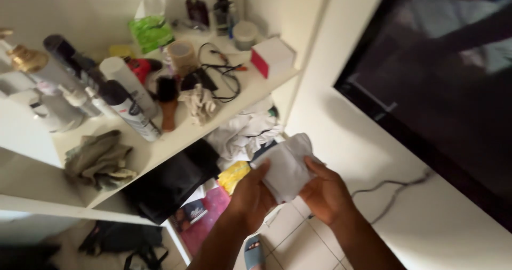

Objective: Organizing various items by picking them up from a bed and placing them into a drawer.

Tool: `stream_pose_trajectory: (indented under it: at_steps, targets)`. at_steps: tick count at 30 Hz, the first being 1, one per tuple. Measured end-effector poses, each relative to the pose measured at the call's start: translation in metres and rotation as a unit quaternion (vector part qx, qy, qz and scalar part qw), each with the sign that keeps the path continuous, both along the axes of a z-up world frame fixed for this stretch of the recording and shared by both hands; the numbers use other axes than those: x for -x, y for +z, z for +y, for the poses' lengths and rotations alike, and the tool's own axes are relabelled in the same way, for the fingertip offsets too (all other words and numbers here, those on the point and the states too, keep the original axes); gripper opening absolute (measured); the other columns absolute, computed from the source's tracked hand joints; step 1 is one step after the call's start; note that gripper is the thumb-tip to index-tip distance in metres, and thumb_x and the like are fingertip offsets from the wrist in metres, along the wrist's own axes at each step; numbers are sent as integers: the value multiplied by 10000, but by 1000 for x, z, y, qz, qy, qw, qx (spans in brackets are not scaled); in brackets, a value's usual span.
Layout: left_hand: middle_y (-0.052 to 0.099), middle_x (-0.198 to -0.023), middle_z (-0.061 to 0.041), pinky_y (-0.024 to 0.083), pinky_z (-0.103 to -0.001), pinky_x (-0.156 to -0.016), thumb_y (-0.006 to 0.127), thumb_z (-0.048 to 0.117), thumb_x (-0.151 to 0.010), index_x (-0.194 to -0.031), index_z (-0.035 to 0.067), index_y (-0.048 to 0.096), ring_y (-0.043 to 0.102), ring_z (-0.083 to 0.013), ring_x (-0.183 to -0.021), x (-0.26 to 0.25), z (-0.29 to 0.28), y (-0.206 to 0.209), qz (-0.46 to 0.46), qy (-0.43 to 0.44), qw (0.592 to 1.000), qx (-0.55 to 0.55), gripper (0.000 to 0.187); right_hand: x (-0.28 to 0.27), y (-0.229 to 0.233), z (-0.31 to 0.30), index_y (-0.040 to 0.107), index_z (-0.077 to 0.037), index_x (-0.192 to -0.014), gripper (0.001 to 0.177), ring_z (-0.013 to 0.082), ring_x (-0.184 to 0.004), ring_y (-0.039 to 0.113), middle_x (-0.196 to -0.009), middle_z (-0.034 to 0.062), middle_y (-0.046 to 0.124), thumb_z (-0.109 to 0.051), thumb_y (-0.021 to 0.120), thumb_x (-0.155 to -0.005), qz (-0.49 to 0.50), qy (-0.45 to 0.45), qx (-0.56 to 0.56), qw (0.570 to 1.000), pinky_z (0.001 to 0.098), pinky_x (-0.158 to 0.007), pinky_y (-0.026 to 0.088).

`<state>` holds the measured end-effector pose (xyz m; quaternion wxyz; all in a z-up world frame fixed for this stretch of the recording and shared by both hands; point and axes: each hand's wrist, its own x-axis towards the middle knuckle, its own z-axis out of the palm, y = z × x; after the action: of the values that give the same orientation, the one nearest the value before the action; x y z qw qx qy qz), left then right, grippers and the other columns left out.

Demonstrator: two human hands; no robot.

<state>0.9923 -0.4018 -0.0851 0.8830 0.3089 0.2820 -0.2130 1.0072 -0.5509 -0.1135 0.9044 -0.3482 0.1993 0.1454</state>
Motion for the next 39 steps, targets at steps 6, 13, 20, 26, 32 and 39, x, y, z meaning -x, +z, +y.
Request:
stream_pose_trajectory:
  at_steps: [6, 13, 20, 26, 32, 39]
  targets:
    - [639, -1179, -93, 452, -412, -876, 547, 327, -797, -1213, 121, 566, 597, -271, -1094, -14, 29, -16, 65, -46, 986, -150, 465, -54, -86, -13, 593, -34, -1125, 277, 231, -877, 593, -988, 102, 638, -159, 568, -879, 35, 39, 27, 998, 362, -745, 469]
    - [647, -1254, -168, 480, -412, -884, 532, 289, -830, -1313, 33, 532, 634, -313, -1091, -22, 47, -71, 135, 68, 977, -152, 546, -100, -192, -29, 584, -126, -899, 130, 274, -882, 617, -917, 99, 647, -76, 597, -780, 143, 67, 50, 986, 478, -782, 497]
    - [600, -1240, -184, 491, -450, -902, 545, 314, -912, -1367, 25, 431, 617, -345, -1122, -23, 32, -155, 108, 79, 980, -149, 551, -124, -260, -38, 551, -51, -1120, 225, 306, -1133, 595, -1105, 94, 637, -163, 578, -927, 213, 73, 100, 969, 627, -1036, 349]
    - [615, -1207, -192, 504, -423, -875, 532, 307, -914, -1362, 11, 435, 636, -345, -1083, -27, 19, -178, 97, 87, 980, -148, 546, -141, -294, -51, 430, -50, -1296, 428, 364, -1292, 434, -1351, 158, 443, -193, 576, -920, 232, 87, 156, 956, 666, -1017, 325]
    - [620, -1213, -192, 497, -439, -887, 535, 294, -915, -1360, 13, 440, 635, -348, -1092, -29, 21, -165, 96, 84, 979, -161, 535, -146, -337, -84, 368, -35, -1349, 469, 448, -1301, 362, -1335, 235, 368, -199, 543, -947, 210, 173, 349, 897, 744, -984, 285]
    - [595, -1256, -205, 480, -442, -921, 548, 276, -911, -1354, 24, 460, 616, -354, -1130, -25, 38, -120, 83, 134, 969, -190, 517, -129, -266, -47, 455, -73, -1217, 348, 367, -897, 658, -1001, 209, 639, -142, 538, -886, 129, 297, 345, 881, 535, -755, 514]
